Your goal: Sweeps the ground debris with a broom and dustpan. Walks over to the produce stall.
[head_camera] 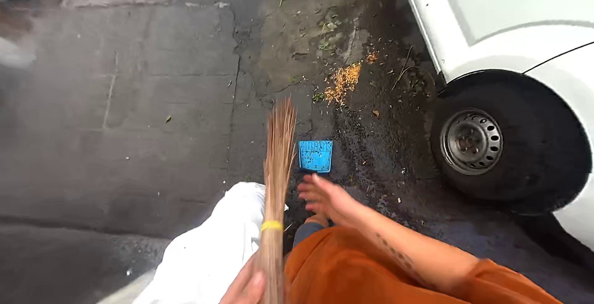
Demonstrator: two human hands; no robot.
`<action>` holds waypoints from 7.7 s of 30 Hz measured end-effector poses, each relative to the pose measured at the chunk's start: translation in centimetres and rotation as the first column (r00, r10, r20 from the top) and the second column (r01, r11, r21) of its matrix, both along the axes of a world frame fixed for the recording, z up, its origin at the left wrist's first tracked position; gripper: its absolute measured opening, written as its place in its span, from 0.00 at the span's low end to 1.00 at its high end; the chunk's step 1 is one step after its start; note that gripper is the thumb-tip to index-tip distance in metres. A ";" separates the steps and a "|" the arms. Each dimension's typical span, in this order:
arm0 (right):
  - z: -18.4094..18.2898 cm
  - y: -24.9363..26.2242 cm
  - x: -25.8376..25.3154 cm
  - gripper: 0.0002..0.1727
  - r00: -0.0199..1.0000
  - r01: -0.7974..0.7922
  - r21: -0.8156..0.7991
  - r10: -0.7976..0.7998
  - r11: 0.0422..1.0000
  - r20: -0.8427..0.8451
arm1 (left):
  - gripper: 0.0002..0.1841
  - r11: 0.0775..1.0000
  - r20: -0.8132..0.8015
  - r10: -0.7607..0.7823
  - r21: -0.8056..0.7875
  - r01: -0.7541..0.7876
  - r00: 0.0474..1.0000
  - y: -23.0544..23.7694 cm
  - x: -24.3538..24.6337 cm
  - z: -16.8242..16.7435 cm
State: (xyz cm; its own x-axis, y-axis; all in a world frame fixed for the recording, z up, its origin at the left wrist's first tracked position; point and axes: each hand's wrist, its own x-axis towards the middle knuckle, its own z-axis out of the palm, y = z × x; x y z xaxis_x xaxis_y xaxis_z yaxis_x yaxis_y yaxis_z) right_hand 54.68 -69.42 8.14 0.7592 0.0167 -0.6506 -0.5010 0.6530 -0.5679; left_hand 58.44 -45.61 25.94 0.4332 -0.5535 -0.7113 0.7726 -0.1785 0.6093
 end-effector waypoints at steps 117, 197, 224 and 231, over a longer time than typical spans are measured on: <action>-39.7 -40.8 33.0 0.41 0.641 -0.228 -0.313 -0.099 0.922 -0.761 | 0.07 0.582 0.375 -0.795 0.696 0.421 0.478 -51.4 61.9 -52.2; -46.6 -57.2 46.9 0.44 0.640 -0.249 -0.250 -0.035 0.936 -0.767 | 0.08 0.580 0.424 -0.815 0.609 0.541 0.396 -66.0 78.6 -53.1; -42.0 -50.4 51.3 0.45 0.713 -0.285 -0.104 0.138 0.953 -0.688 | 0.08 0.563 0.456 -0.825 0.604 0.564 0.334 -64.7 79.1 -50.3; -48.9 -43.9 58.2 0.47 0.678 -0.373 -0.067 0.222 0.926 -0.701 | 0.08 0.577 0.499 -0.811 0.596 0.558 0.306 -60.8 78.5 -52.4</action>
